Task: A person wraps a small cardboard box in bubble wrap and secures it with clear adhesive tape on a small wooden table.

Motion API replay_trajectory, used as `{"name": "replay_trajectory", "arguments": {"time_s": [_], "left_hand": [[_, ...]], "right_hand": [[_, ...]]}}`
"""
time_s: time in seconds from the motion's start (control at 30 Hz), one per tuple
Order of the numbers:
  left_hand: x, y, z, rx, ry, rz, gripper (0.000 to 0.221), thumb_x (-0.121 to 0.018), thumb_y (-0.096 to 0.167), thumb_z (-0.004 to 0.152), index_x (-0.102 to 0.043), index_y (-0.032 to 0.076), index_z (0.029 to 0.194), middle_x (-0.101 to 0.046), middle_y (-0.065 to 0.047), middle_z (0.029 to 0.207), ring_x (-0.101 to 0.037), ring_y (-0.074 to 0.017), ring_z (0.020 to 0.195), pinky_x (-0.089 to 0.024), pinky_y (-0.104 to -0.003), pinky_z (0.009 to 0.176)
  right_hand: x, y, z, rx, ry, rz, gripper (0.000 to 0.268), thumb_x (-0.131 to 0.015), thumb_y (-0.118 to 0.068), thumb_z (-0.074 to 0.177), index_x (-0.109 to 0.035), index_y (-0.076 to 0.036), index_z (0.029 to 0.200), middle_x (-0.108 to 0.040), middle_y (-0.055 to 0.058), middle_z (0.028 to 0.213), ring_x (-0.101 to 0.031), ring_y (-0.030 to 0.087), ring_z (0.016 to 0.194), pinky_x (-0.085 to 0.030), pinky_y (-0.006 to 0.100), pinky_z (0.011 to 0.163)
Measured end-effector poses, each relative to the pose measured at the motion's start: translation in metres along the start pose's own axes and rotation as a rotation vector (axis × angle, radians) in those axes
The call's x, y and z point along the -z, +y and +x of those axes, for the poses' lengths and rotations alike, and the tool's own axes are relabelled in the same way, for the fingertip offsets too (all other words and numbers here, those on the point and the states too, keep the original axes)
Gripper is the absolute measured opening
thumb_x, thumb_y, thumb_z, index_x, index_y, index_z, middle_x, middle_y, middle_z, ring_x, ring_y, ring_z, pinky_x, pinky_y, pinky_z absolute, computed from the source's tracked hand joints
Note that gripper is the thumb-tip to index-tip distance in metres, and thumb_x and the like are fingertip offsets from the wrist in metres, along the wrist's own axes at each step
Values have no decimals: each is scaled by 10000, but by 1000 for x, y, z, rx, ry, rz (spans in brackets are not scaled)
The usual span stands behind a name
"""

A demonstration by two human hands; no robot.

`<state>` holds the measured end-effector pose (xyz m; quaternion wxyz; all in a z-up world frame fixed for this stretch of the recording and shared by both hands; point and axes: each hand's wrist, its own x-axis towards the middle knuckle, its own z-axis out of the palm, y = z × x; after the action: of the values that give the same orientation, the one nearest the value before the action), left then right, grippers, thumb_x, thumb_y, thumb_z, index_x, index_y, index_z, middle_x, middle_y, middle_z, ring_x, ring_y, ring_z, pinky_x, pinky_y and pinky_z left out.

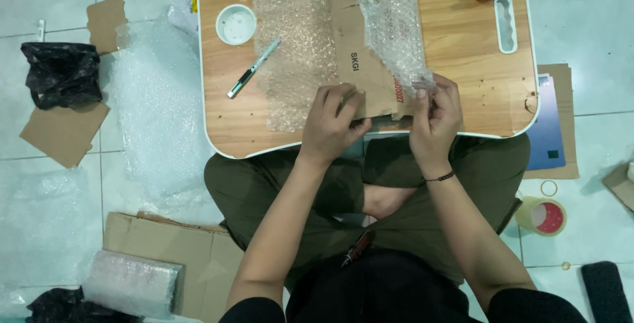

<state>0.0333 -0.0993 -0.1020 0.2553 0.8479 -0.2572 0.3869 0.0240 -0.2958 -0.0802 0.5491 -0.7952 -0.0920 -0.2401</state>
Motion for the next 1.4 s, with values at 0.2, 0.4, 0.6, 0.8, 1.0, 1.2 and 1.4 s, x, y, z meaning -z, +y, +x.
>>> {"name": "replay_trajectory", "arguments": {"time_s": [0.2, 0.4, 0.6, 0.8, 1.0, 1.2, 1.4], "left_hand": [[5, 0, 6, 36, -92, -6, 431, -882, 298, 723, -694, 61, 1030, -567, -113, 1000, -614, -289, 827, -579, -395, 707], [44, 20, 15, 255, -99, -23, 638, -714, 587, 802, -657, 27, 1103, -577, -203, 1036, -612, -434, 980, -534, -526, 815], [89, -16, 4, 1111, -408, 437, 853, -719, 608, 904, -462, -88, 1324, -515, -267, 1117, -590, -482, 1065, -478, -603, 837], [91, -46, 8, 1171, -543, 163, 200, -642, 238, 935, -688, 45, 920, -576, -148, 1011, -650, -351, 896, -487, -435, 741], [74, 8, 80, 723, -235, -124, 172, -557, 131, 930, -512, -29, 887, -569, -282, 1222, -638, -571, 854, -526, -611, 658], [1, 41, 109, 534, -678, -17, 342, -628, 186, 893, -696, 18, 1184, -491, -292, 1480, -475, -568, 1349, -524, -613, 1015], [-7, 46, 99, 502, -676, -7, 247, -579, 169, 897, -673, -12, 1036, -520, -322, 1445, -439, -543, 1399, -430, -607, 1116]], "right_hand": [[-2, -14, 0, 32, 29, 1, 244, -475, -77, 1127, -640, 102, 1103, -534, 210, 1162, -604, 408, 1179, -502, 478, 975], [0, -4, -1, 94, -38, 29, 186, -496, -99, 1108, -621, 38, 1099, -532, 172, 1222, -495, 471, 1351, -432, 550, 1114], [-3, 7, -4, 258, -150, -18, 71, -596, -36, 1038, -657, -10, 1012, -560, 168, 1350, -414, 436, 1454, -365, 539, 1197], [-1, 18, -6, 251, -251, -140, 418, -443, -506, 1055, -638, -142, 997, -643, 53, 1380, -488, 344, 1431, -239, 521, 1238], [0, -2, 29, 270, -388, -510, 426, -550, -338, 1061, -580, -133, 1433, -523, 65, 1030, -532, 327, 1140, -351, 560, 1107], [-13, 25, 28, 355, -629, -643, 597, -711, -400, 854, -666, -41, 1328, -542, 194, 1482, -315, 386, 1513, -176, 504, 1266], [24, 29, 36, 91, -478, 427, 327, -385, 90, 814, -666, 74, 979, -526, 318, 1455, -413, 506, 1449, -412, 585, 1155]]}}
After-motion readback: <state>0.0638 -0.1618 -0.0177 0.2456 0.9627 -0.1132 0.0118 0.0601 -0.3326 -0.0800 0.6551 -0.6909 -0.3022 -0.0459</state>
